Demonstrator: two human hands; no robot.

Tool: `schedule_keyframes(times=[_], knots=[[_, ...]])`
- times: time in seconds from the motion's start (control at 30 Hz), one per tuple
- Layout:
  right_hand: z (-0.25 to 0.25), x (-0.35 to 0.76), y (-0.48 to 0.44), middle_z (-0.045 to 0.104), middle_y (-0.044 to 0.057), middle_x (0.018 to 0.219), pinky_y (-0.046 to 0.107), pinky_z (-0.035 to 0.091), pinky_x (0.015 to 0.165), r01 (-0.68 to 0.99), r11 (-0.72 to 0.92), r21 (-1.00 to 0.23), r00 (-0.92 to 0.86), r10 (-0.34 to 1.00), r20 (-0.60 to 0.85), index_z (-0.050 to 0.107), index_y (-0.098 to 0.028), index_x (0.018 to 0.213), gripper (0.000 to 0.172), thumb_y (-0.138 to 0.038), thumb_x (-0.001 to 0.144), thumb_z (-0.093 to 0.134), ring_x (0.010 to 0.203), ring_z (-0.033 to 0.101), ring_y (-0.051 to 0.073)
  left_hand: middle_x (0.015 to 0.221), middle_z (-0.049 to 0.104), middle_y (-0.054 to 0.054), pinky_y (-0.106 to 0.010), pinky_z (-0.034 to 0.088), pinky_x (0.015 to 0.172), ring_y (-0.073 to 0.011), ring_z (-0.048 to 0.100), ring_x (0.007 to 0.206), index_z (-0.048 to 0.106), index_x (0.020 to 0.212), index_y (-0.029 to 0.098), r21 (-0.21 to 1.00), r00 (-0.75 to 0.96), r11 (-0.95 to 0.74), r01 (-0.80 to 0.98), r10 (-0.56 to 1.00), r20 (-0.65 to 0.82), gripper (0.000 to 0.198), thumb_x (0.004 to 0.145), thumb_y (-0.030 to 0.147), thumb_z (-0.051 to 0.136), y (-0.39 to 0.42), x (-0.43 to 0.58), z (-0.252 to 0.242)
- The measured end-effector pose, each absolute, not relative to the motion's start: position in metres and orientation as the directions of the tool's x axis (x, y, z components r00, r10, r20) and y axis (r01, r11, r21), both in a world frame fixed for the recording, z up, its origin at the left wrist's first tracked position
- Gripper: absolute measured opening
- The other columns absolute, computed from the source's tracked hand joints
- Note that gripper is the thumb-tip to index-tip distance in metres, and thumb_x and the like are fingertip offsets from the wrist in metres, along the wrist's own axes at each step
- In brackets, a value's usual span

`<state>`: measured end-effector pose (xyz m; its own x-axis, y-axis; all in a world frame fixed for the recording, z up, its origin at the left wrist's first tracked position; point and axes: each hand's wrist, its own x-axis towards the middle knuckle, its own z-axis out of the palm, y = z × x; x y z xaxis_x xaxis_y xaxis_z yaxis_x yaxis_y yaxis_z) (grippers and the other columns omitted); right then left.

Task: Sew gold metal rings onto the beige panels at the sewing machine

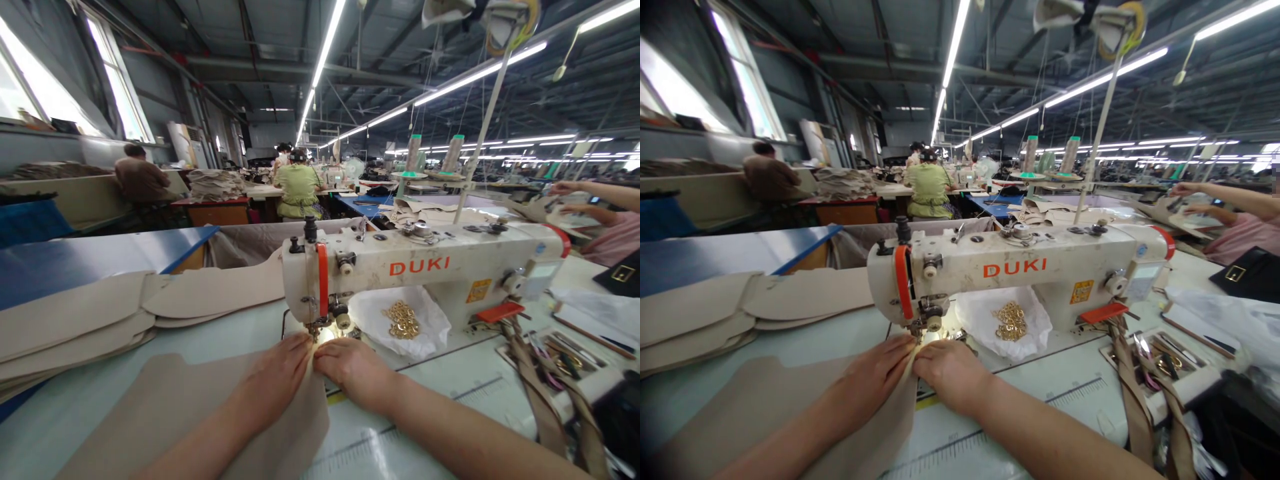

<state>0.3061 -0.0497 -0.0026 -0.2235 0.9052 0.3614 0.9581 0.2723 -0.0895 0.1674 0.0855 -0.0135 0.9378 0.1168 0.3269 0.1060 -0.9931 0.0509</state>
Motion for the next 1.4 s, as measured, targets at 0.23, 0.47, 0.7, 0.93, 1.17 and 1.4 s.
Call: schedule_keyframes(times=[0.23,0.47,0.7,0.93,1.17,1.4], knots=[[-0.001,0.305,-0.052,0.067,0.009,0.101,0.027,0.042,0.093,0.957,0.277,-0.088,-0.23,0.905,0.357,0.062,-0.012,0.09,0.011,-0.016,0.089,0.052,0.101,0.059,0.018,0.114,0.065,-0.008,-0.037,0.046,0.097,-0.0204,0.056,0.112,0.059,0.112,0.018,0.102,0.923,-0.99,0.095,0.126,0.364,0.033,0.091,0.021,0.034,0.084,0.166,-0.014],[0.001,0.305,-0.051,0.067,0.009,0.101,0.026,0.042,0.093,0.958,0.265,-0.105,-0.211,0.907,0.364,0.062,-0.012,0.09,0.011,-0.016,0.089,0.052,0.102,0.059,0.017,0.116,0.064,-0.011,-0.037,0.046,0.097,-0.0212,0.056,0.111,0.059,0.112,0.015,0.069,0.932,-0.989,0.131,0.147,0.332,0.033,0.091,0.022,0.034,0.084,0.17,-0.014],[-0.001,0.297,-0.052,0.068,0.006,0.095,0.025,0.044,0.088,0.93,0.354,-0.095,-0.292,0.873,0.391,0.062,-0.014,0.088,0.015,-0.019,0.091,0.048,0.095,0.06,0.015,0.117,0.064,-0.006,-0.035,0.047,0.096,-0.0185,0.058,0.108,0.059,0.112,0.019,0.192,0.904,-0.97,0.148,0.211,0.371,0.031,0.09,0.022,0.038,0.075,0.152,-0.007],[-0.006,0.274,-0.058,0.067,0.005,0.087,0.027,0.047,0.082,0.896,0.441,-0.05,-0.378,0.817,0.436,0.062,-0.017,0.088,0.019,-0.02,0.093,0.044,0.085,0.06,0.016,0.114,0.064,-0.005,-0.03,0.047,0.095,-0.0169,0.058,0.107,0.06,0.109,0.019,0.25,0.904,-0.953,0.17,0.251,0.346,0.028,0.087,0.016,0.041,0.054,0.114,0.005],[-0.01,0.276,-0.058,0.068,0.006,0.09,0.026,0.048,0.084,0.899,0.438,-0.017,-0.379,0.796,0.472,0.062,-0.015,0.086,0.019,-0.017,0.092,0.044,0.088,0.061,0.016,0.08,0.062,-0.002,-0.031,0.048,0.078,-0.0175,0.056,0.083,0.061,0.074,0.019,0.38,0.838,-0.887,0.261,0.404,0.367,0.015,0.081,0.013,0.049,0.057,0.143,0.01],[-0.006,0.273,-0.059,0.068,0.006,0.09,0.026,0.047,0.086,0.899,0.435,-0.055,-0.364,0.81,0.46,0.063,-0.016,0.086,0.02,-0.017,0.092,0.044,0.09,0.061,0.015,0.077,0.061,-0.002,-0.031,0.046,0.079,-0.0181,0.055,0.082,0.059,0.067,0.018,0.409,0.817,-0.859,0.309,0.46,0.348,0.014,0.075,0.009,0.051,0.056,0.152,0.011]])
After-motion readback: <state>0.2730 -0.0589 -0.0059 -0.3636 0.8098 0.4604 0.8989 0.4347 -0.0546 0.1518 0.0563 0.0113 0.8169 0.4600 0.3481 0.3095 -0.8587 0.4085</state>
